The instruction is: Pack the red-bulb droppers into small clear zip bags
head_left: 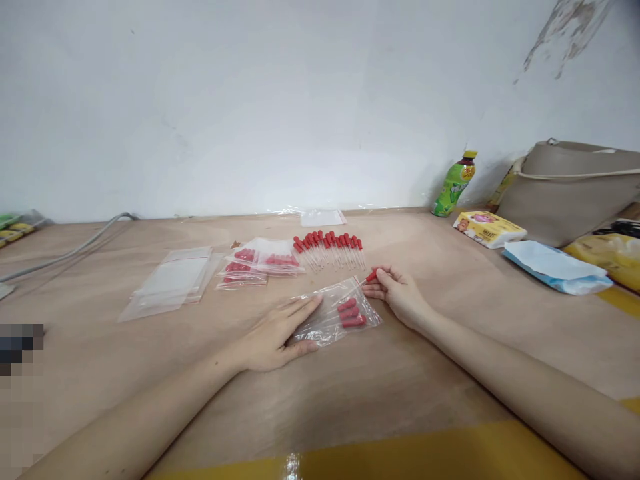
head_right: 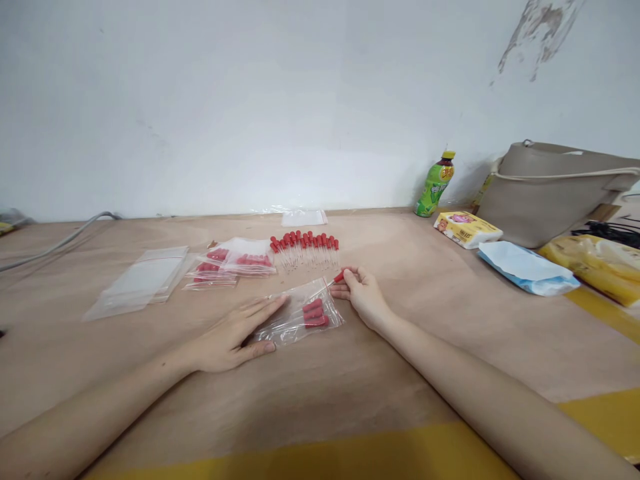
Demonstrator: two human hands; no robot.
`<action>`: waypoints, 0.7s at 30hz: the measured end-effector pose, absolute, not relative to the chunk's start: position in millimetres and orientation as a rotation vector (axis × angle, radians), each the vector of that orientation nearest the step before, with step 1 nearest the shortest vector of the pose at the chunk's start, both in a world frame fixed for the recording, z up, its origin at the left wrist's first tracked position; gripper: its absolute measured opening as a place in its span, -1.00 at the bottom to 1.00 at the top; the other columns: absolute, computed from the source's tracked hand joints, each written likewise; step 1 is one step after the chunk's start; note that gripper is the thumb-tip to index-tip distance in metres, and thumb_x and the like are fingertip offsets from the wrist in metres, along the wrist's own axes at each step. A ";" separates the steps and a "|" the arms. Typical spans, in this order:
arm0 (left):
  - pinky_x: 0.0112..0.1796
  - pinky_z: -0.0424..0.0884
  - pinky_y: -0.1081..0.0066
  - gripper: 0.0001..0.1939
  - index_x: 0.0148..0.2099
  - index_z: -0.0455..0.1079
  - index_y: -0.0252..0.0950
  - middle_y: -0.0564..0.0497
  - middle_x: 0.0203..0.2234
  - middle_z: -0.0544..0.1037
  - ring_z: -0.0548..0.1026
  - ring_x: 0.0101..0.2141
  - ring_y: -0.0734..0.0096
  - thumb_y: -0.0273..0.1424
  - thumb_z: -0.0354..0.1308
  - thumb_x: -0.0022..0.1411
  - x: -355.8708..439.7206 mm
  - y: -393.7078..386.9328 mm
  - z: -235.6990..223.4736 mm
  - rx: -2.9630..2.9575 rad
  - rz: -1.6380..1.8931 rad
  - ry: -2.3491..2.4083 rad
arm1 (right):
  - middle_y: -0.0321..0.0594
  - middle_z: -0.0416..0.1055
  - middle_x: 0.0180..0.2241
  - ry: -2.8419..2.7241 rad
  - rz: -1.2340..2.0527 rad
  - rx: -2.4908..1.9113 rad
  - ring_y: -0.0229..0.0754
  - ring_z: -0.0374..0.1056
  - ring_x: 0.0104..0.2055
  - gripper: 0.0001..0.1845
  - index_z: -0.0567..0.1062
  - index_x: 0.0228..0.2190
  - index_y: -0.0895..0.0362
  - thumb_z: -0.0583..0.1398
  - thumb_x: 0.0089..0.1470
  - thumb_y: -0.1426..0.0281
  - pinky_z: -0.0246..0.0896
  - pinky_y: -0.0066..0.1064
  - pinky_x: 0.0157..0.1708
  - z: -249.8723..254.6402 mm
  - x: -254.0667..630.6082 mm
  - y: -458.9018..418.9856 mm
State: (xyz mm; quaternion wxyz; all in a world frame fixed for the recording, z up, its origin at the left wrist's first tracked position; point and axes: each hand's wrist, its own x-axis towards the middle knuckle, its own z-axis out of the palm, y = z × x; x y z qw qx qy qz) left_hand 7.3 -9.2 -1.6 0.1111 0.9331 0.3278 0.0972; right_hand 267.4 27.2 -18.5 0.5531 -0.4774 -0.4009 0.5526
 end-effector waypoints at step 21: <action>0.08 0.11 0.14 -0.30 0.30 -0.26 -0.24 -0.15 0.17 0.11 0.13 0.12 0.13 -0.17 -0.03 0.26 7.5 -8.2 -1.9 2.738 0.332 0.928 | -0.48 0.25 -0.74 -1.428 1.353 -1.309 -0.47 0.05 -0.76 -0.70 0.37 -0.50 0.16 0.32 -0.32 0.31 -0.06 -0.58 -0.75 -15.3 267.7 31.6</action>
